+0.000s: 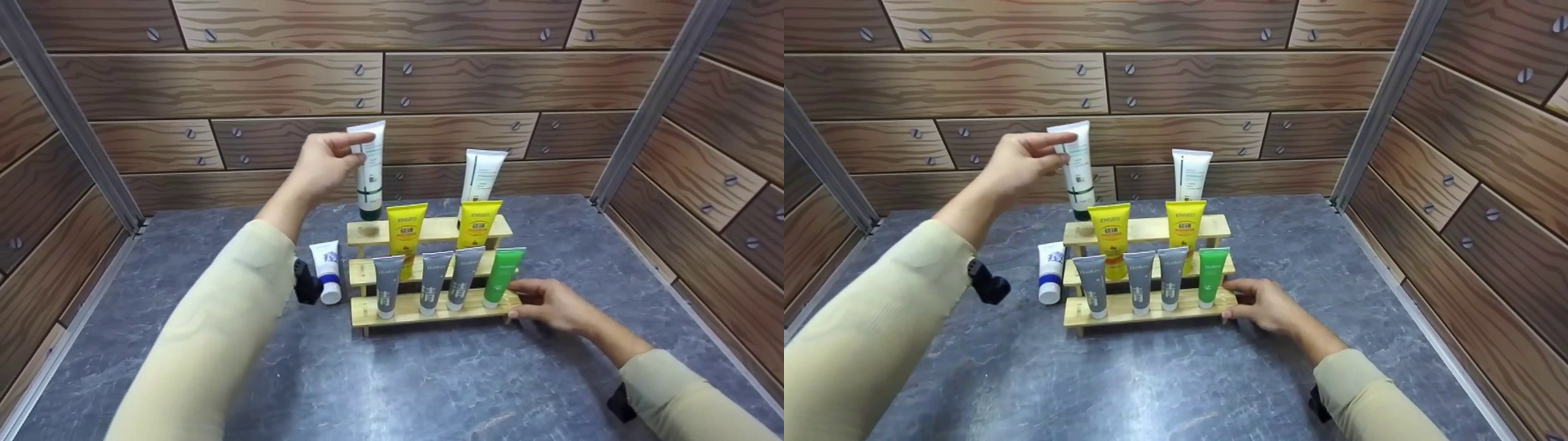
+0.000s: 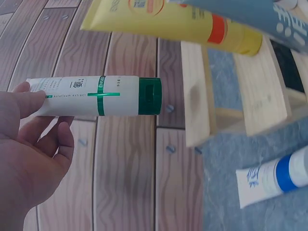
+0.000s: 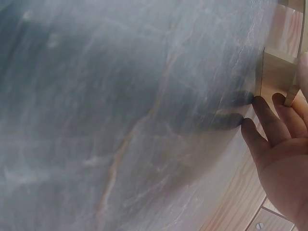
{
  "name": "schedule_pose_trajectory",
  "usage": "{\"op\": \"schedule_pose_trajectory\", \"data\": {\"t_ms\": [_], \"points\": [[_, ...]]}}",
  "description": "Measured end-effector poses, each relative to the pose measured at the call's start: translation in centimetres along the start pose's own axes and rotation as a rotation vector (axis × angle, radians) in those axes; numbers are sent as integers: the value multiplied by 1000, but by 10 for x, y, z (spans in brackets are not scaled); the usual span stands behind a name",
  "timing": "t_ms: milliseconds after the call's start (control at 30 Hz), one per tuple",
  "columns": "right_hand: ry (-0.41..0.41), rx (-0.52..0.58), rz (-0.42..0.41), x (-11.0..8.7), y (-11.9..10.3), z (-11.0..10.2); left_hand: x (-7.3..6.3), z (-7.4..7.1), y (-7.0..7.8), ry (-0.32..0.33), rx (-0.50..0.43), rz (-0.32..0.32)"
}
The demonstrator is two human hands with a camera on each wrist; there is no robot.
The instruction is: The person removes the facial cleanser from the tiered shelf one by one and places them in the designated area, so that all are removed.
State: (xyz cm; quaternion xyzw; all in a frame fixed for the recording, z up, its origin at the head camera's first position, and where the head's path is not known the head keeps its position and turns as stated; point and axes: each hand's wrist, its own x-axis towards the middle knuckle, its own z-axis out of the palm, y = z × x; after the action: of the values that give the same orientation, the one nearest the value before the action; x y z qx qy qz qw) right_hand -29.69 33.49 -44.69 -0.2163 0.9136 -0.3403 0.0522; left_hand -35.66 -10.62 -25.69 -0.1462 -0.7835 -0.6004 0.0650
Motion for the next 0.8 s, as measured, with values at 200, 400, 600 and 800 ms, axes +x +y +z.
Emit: {"op": "schedule_pose_trajectory", "data": {"t_ms": [200,400,600,800], "points": [[4,-1,4,0,-1,-2,-5,-21,5,31,33,15],[-7,-5,16,1,-1,-2,-13,-42,7,53,81,0],[-3,-2,6,1,0,1,-21,-64,5,76,87,-7],[3,-5,10,1,-2,1,-33,-85,1,87,111,-36]]}}
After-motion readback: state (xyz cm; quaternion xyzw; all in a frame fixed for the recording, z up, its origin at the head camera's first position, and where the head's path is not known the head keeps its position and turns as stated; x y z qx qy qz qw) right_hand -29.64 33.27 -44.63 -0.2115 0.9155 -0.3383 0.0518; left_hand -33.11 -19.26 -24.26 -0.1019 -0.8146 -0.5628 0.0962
